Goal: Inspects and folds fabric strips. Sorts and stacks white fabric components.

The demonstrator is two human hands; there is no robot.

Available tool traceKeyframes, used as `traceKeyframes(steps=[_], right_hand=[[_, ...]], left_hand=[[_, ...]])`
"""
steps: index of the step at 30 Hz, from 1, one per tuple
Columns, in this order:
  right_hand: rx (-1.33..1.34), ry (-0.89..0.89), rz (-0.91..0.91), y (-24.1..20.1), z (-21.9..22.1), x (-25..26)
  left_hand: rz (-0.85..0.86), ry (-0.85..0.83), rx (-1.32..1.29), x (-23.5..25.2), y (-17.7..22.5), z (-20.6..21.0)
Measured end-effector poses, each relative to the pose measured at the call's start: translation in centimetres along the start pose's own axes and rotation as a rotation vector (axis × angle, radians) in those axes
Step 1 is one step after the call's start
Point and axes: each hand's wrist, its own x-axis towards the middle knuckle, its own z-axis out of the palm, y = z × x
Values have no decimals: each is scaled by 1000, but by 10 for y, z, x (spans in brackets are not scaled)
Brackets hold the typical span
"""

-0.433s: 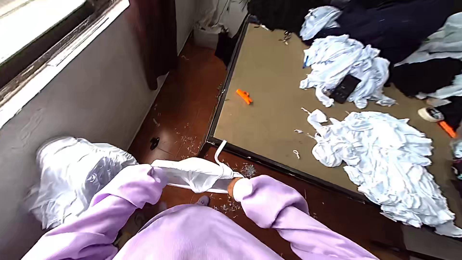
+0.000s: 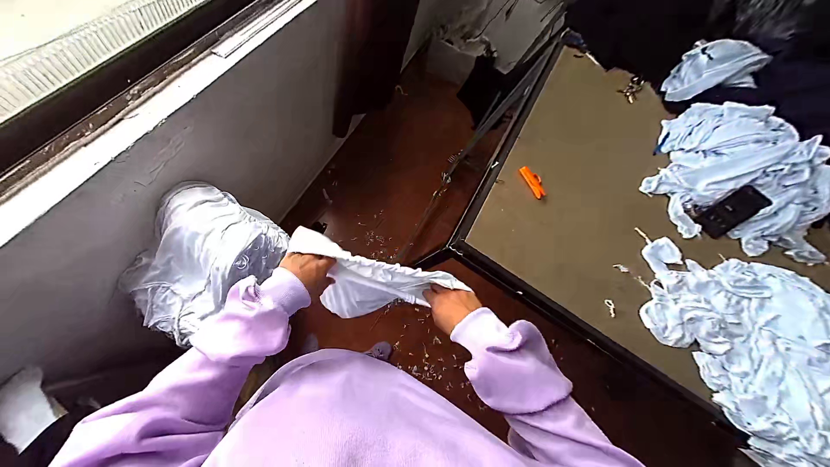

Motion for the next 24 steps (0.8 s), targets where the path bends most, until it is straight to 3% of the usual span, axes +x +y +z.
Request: traceKeyframes(steps=[1, 2, 4, 6, 8, 12, 15, 18, 20, 22, 24], right_hand=[[7, -90, 47, -14, -25, 1], [13, -119, 58, -23, -41, -1], [30, -86, -8, -25, -56, -2], [73, 36, -159, -15, -69, -3], [85, 198, -288, -11, -79, -11], [55, 415, -389, -24, -89, -16], [66, 359, -371, -58, -99, -15], [454, 267, -623, -104, -82, -6], [640, 201, -665, -123, -70, -1], [688, 315, -789, -116, -70, 5], [885, 313, -1031, -90, -77, 13]], left_hand=[[23, 133, -2, -8, -2, -5], [53, 166, 9, -13, -4, -10], [97, -34, 35, -17, -11, -24], [128, -59, 18, -22, -25, -35], [191, 72, -31, -36, -40, -44], [355, 182, -125, -71, -38, -59], [428, 140, -134, -93, -8, -60], [480, 250, -214, -96, 14, -47], [483, 264, -302, -90, 13, -43], [511, 170, -378, -85, -7, -35], [425, -81, -368, -84, -29, -20]])
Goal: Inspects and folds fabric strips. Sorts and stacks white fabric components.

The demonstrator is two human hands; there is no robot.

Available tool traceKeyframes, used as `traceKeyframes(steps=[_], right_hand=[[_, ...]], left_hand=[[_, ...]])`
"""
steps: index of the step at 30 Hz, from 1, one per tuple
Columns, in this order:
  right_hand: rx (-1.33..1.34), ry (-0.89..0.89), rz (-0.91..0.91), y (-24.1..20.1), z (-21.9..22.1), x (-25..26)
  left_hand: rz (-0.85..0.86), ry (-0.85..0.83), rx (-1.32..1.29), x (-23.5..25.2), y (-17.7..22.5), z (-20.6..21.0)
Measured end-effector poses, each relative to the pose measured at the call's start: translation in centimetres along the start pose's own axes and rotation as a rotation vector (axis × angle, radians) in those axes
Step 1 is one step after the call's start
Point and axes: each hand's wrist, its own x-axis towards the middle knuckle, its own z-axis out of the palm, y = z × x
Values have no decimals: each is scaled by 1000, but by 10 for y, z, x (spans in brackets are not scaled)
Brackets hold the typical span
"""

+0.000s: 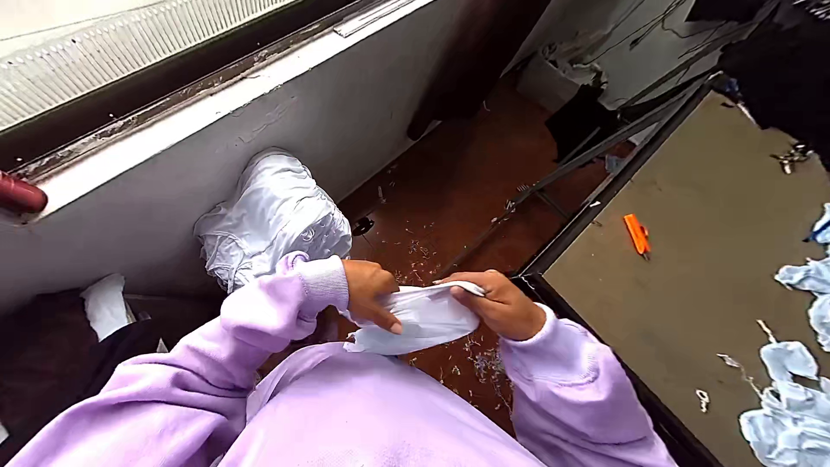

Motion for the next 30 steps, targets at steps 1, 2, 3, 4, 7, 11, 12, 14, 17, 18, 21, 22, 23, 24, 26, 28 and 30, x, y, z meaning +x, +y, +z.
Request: traceKeyframes(steps=[1, 2, 3, 4, 7, 11, 12, 14, 17, 18, 21, 22, 23, 24, 26, 28, 30], right_hand=[[192, -44, -78, 2, -13, -4], [367, -96, -133, 1, -25, -7], [481, -137, -154, -1, -37, -9], [530, -195, -149, 0, -48, -11], [501, -518, 58, 13, -53, -13], [-19, -925, 371, 17, -7, 15], [-42, -944, 278, 21, 8, 17], [4, -950, 64, 34, 33, 19], [195, -976, -27, 50, 59, 25], [247, -997, 50, 49, 65, 29], [204, -964, 202, 42, 80, 54], [162, -919, 173, 41, 88, 64], [111, -864, 119, 39, 97, 74], [47, -814, 71, 36, 107, 84], [-113, -802, 82, 25, 123, 112], [-302, -874, 106, 14, 137, 143], [-371, -827, 7, 12, 151, 162]], left_hand=[[-104, -125, 42, -4, -12, 7], [-244, -249, 115, -7, -21, 15], [-366, -330, 174, -10, -31, 23], [-434, -356, 197, -15, -39, 31], [-389, -147, 121, -39, -47, 50], [119, 462, -123, -62, -38, 73], [213, 525, -194, -62, -29, 78], [188, 507, -248, -69, -14, 90], [-304, 109, -134, -91, 2, 88], [-515, -89, -117, -92, 1, 83], [-957, -345, -75, -101, -40, 87], [-1039, -337, -79, -112, -61, 91], [-1111, -341, -83, -123, -80, 92], [-1166, -335, -79, -137, -96, 91], [-1207, -334, -72, -168, -116, 76], [-1135, -280, -104, -208, -128, 50], [-914, 5, -159, -260, -134, 24]])
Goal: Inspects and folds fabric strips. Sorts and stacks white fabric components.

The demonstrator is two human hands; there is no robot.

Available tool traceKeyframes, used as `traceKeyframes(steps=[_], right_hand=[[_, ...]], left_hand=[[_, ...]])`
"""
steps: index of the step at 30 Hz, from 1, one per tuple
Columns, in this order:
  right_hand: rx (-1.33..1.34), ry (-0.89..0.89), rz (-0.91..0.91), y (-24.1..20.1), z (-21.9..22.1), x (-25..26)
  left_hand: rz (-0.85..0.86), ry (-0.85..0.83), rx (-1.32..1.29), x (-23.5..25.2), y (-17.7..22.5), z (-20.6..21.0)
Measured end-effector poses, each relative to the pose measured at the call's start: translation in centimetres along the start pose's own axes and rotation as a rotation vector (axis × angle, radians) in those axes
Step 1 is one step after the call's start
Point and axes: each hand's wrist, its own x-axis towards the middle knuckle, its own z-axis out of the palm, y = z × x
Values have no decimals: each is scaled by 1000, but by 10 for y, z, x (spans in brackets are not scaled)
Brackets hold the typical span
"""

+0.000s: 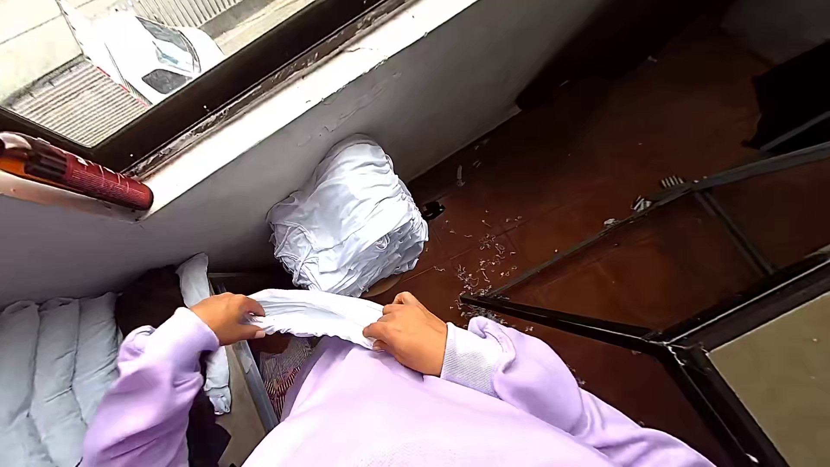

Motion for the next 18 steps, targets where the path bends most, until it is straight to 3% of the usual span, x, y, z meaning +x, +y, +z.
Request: traceKeyframes(steps=[2, 4, 7, 11, 14, 16, 18], right_hand=[[-14, 175, -104, -1, -4, 17], [21, 331, -160, 3, -13, 31], [85, 488, -111, 17, -38, 47], [39, 621, 141, 71, -71, 55], [98, 501, 518, 128, -69, 30], [195, 361, 787, 150, -44, -11], [296, 288, 935, 155, 1, -62]], left_hand=[[280, 320, -100, -25, -38, -31], [349, 552, -24, -32, -54, -77], [193, 624, 101, -5, -43, -152], [102, 603, 212, 93, 16, -228], [149, 625, 163, 181, 67, -240], [179, 608, 130, 233, 95, -223], [196, 577, 112, 273, 114, -189]])
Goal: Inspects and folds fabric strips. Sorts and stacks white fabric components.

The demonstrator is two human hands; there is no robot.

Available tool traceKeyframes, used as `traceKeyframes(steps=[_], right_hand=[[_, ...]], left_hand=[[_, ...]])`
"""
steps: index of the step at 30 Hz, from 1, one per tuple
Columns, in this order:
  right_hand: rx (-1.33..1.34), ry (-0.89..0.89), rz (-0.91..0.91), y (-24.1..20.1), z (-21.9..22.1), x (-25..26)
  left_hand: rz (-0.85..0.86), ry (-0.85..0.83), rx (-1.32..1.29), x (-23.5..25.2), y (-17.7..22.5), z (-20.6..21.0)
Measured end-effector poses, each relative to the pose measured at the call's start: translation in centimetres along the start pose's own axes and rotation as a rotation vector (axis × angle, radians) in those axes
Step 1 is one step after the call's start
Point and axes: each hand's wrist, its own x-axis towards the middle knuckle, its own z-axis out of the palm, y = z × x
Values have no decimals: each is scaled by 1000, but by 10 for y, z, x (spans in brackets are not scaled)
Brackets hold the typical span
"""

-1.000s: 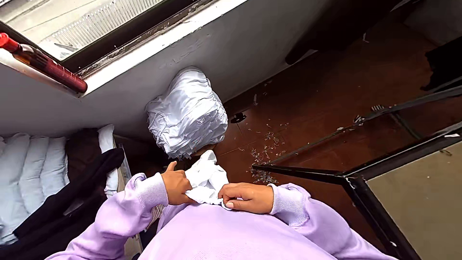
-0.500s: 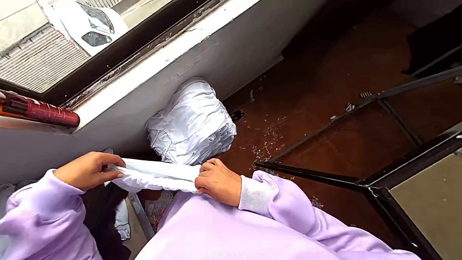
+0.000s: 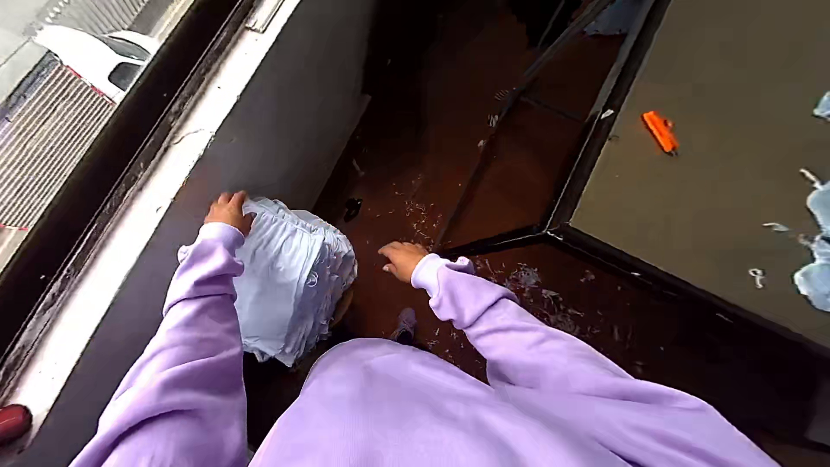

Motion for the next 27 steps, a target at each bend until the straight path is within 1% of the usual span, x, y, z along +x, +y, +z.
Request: traceKeyframes(steps=[2, 4, 5, 7, 8, 10, 11, 13, 15, 17, 18, 20, 24, 27], right_hand=[[156, 10, 91, 59, 40, -47], [341, 32, 249, 109, 85, -111], [408, 24, 345, 131, 111, -144], [570, -58, 512, 167, 156, -205], [639, -79, 573, 182, 180, -233], [742, -112, 646, 206, 223, -277], [781, -125, 659, 216, 239, -293], [832, -108, 651, 242, 272, -311], [903, -9, 646, 276, 296, -324], [958, 118, 664, 309, 299, -341], [980, 168, 669, 326, 293, -349], [1009, 248, 665, 357, 267, -367], [1062, 460, 707, 428, 205, -397], [1021, 647, 732, 485, 150, -419]], left_hand=[[32, -54, 10, 0, 15, 54], [15, -167, 82, -7, 40, 103], [-6, -177, 127, -11, 47, 123], [0, -102, 148, -2, 69, 150], [54, -62, 116, 5, 93, 156], [287, 27, -32, 11, 165, 162], [416, 60, -97, 10, 211, 163], [607, 113, -187, 1, 316, 165], [775, 114, -227, -11, 416, 177], [919, 76, -223, -22, 501, 198], [961, 51, -225, -29, 538, 208], [1005, -19, -223, -50, 604, 224], [1062, -180, -165, -79, 706, 263], [1107, -259, -112, -90, 781, 297]])
